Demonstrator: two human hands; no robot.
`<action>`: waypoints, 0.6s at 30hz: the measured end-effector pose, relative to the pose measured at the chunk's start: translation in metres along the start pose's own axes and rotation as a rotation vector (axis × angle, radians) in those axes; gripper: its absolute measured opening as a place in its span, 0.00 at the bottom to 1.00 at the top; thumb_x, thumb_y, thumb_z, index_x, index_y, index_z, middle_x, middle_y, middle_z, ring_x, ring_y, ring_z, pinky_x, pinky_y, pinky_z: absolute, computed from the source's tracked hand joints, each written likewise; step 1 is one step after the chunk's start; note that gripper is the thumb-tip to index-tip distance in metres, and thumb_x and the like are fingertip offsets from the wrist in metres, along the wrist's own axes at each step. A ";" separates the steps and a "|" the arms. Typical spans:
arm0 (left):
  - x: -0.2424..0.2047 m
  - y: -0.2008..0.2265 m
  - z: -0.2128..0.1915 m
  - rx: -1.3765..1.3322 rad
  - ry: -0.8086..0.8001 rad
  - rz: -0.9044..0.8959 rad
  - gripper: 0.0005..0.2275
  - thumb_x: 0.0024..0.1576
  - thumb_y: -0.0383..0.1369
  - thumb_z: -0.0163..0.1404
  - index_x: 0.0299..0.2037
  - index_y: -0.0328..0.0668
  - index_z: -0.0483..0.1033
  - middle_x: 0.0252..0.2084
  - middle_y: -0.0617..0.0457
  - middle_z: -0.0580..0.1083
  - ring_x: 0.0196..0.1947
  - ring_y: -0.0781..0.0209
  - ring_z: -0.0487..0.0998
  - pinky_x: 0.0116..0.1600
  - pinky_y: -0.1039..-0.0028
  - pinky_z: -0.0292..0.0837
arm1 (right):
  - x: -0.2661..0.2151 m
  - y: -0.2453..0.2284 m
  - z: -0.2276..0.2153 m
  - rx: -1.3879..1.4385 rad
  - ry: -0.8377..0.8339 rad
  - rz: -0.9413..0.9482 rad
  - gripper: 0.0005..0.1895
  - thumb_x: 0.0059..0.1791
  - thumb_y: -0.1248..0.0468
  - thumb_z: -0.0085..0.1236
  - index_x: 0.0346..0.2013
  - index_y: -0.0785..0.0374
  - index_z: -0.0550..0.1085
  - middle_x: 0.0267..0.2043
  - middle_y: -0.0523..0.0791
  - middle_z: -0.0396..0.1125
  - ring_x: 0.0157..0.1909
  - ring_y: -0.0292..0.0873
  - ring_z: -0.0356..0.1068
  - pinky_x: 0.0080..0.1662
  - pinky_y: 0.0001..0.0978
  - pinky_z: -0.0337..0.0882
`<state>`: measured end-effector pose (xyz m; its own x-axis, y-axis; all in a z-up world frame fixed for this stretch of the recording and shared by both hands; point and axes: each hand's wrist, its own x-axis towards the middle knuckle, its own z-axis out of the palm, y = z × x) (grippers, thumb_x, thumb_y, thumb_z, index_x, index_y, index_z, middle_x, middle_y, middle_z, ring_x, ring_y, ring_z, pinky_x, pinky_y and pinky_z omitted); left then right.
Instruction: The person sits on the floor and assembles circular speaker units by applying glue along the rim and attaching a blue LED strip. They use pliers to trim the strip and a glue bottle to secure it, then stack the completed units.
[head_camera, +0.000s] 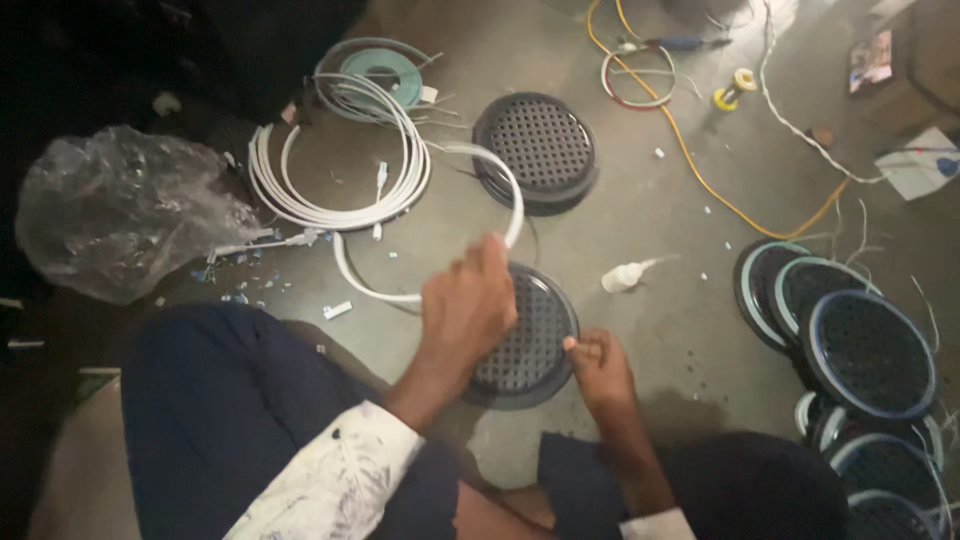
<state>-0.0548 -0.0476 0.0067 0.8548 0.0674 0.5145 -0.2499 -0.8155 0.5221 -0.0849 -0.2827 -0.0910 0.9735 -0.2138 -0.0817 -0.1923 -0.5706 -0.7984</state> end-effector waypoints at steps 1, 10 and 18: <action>-0.013 0.009 0.004 -0.005 -0.070 -0.019 0.09 0.56 0.30 0.51 0.44 0.38 0.68 0.34 0.44 0.76 0.28 0.42 0.80 0.31 0.55 0.75 | 0.008 -0.003 -0.002 -0.178 0.014 -0.046 0.15 0.50 0.55 0.59 0.42 0.64 0.74 0.31 0.48 0.72 0.33 0.40 0.70 0.39 0.34 0.70; -0.085 0.038 0.017 -0.164 -0.536 -0.152 0.09 0.60 0.34 0.47 0.47 0.39 0.68 0.34 0.38 0.79 0.34 0.35 0.81 0.41 0.49 0.76 | -0.009 -0.073 -0.016 0.648 -0.344 0.213 0.17 0.55 0.58 0.49 0.53 0.66 0.74 0.38 0.43 0.74 0.37 0.35 0.72 0.42 0.28 0.71; -0.040 0.006 0.004 -0.822 -0.513 -0.407 0.14 0.58 0.36 0.51 0.47 0.36 0.78 0.41 0.43 0.81 0.42 0.52 0.82 0.47 0.66 0.75 | -0.024 -0.110 -0.028 0.860 -0.370 -0.111 0.11 0.57 0.65 0.50 0.53 0.67 0.71 0.38 0.43 0.68 0.39 0.34 0.68 0.43 0.27 0.70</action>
